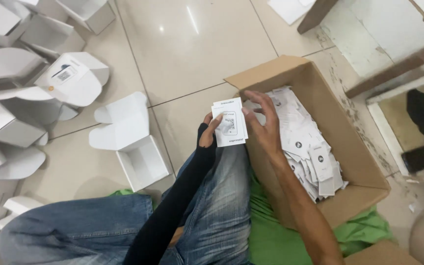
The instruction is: Assembling small white product boxes and placing instruction leaflets inside them while sitting on the floor.
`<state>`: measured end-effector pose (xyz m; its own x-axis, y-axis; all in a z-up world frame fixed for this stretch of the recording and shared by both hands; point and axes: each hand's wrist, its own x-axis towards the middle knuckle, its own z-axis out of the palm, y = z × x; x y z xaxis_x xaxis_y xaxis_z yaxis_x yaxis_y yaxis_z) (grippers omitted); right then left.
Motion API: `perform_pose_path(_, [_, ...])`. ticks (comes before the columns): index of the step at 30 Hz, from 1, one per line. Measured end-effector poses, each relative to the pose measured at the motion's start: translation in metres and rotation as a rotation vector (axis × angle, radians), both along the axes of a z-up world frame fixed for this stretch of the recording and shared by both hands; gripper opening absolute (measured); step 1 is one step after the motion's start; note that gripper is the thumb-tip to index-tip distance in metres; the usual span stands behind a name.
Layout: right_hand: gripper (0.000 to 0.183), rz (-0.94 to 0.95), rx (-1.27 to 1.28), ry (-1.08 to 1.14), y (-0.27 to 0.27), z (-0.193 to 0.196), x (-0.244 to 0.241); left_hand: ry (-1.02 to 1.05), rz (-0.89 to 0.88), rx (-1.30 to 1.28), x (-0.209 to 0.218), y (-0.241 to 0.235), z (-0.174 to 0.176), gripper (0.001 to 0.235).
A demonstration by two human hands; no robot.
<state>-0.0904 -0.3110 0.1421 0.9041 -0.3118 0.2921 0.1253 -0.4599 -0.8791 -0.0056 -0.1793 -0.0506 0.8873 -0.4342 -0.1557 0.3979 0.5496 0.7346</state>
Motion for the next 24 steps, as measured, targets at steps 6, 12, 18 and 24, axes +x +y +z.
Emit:
perform_pose_path(6, [0.065, 0.331, 0.175, 0.052, 0.121, -0.080, 0.023, -0.155, 0.178, 0.312, -0.008, 0.114, -0.048, 0.054])
perform_pose_path(12, [0.068, 0.498, 0.220, 0.166, 0.180, -0.123, 0.047, 0.076, 0.254, 0.132, -0.012, 0.266, -0.061, 0.056])
perform_pose_path(18, [0.059, 0.473, 0.036, 0.178, 0.206, -0.154, 0.039, 0.253, 0.106, -0.019, 0.023, 0.244, -0.169, 0.045])
perform_pose_path(24, [0.050, 0.394, 0.014, 0.179, 0.186, -0.142, 0.026, -0.064, 0.468, 0.356, -0.016, 0.199, -0.070, 0.074])
